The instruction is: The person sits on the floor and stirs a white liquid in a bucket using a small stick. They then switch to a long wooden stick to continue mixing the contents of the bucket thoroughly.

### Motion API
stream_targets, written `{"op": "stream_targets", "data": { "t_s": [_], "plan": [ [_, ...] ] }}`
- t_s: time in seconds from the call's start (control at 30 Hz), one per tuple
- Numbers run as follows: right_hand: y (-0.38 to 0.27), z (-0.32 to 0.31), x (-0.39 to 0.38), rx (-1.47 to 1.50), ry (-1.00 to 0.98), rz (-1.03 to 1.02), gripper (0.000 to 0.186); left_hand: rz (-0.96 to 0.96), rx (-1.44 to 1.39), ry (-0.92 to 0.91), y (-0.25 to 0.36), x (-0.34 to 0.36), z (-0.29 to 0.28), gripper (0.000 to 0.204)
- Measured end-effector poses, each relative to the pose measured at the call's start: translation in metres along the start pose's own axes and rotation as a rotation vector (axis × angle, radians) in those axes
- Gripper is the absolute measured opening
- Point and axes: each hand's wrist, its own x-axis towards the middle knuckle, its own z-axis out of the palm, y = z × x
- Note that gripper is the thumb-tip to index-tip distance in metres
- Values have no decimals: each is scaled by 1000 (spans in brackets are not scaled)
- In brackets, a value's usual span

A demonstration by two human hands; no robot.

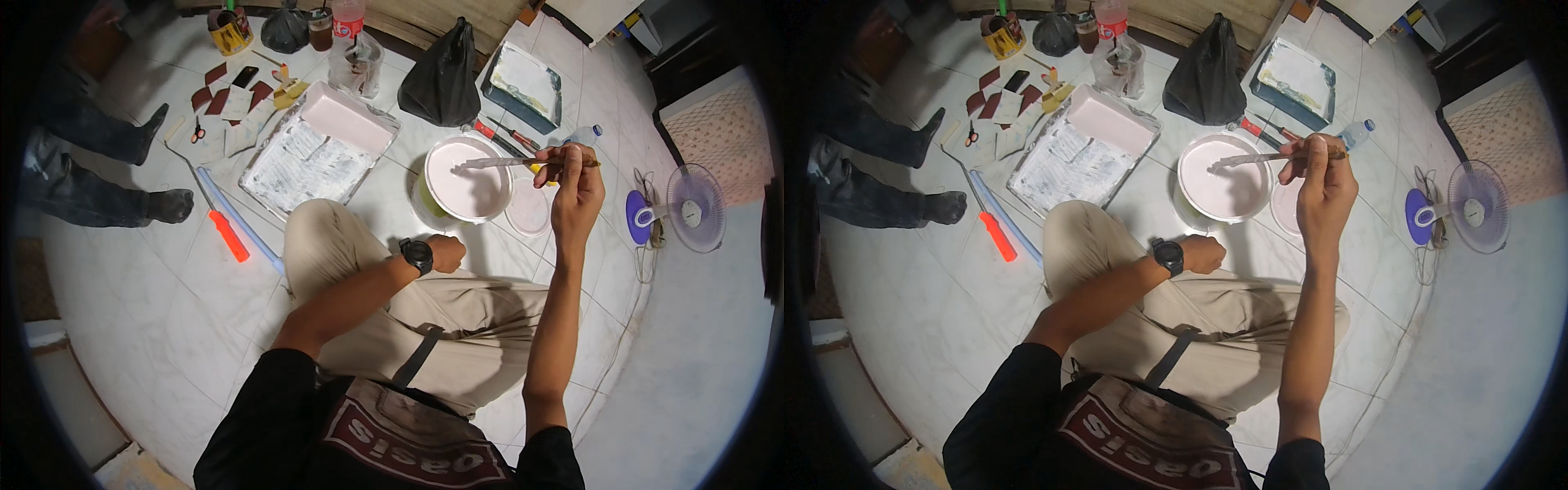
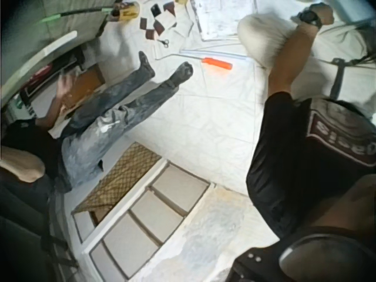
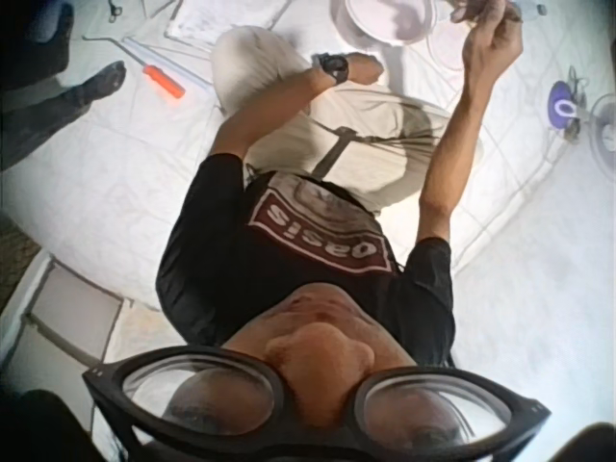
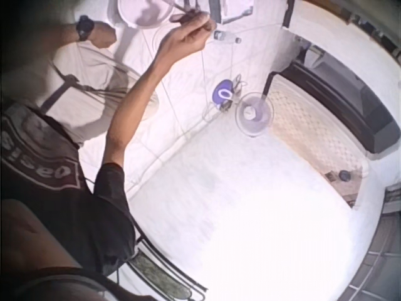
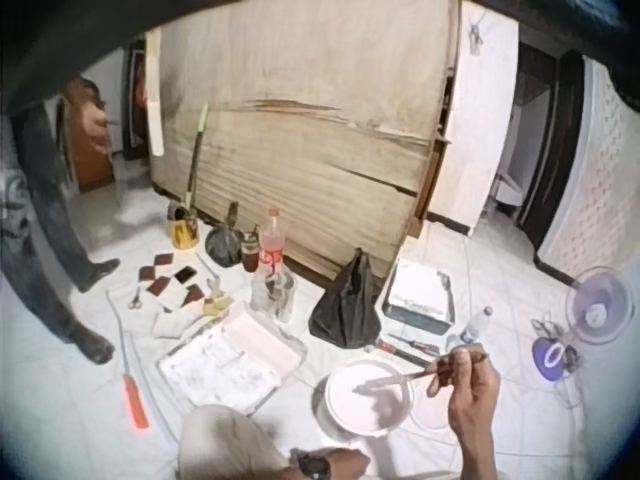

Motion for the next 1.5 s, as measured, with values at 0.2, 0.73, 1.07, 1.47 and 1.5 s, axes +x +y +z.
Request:
{"op": "stream_targets", "data": {
  "t_s": [0.2, 0.73, 1.07, 1.47, 1.5],
  "plan": [
    [-10, -1, 7, -60, -5, 31, 22, 30, 15, 70, 11, -17, -7, 25],
    [-12, -6, 16, -219, -6, -34, 21, -51, -122, 0, 0, -24, 1, 25],
    [-15, -11, 19, -160, 7, -44, 18, -71, -130, -4, -2, -24, 1, 24],
    [18, -76, 8, -131, 210, 93, 29, -77, -94, -48, -2, -19, 3, 25],
    [19, -78, 7, -110, 216, 92, 29, -78, -93, -52, -1, -20, 3, 25]
  ]
}}
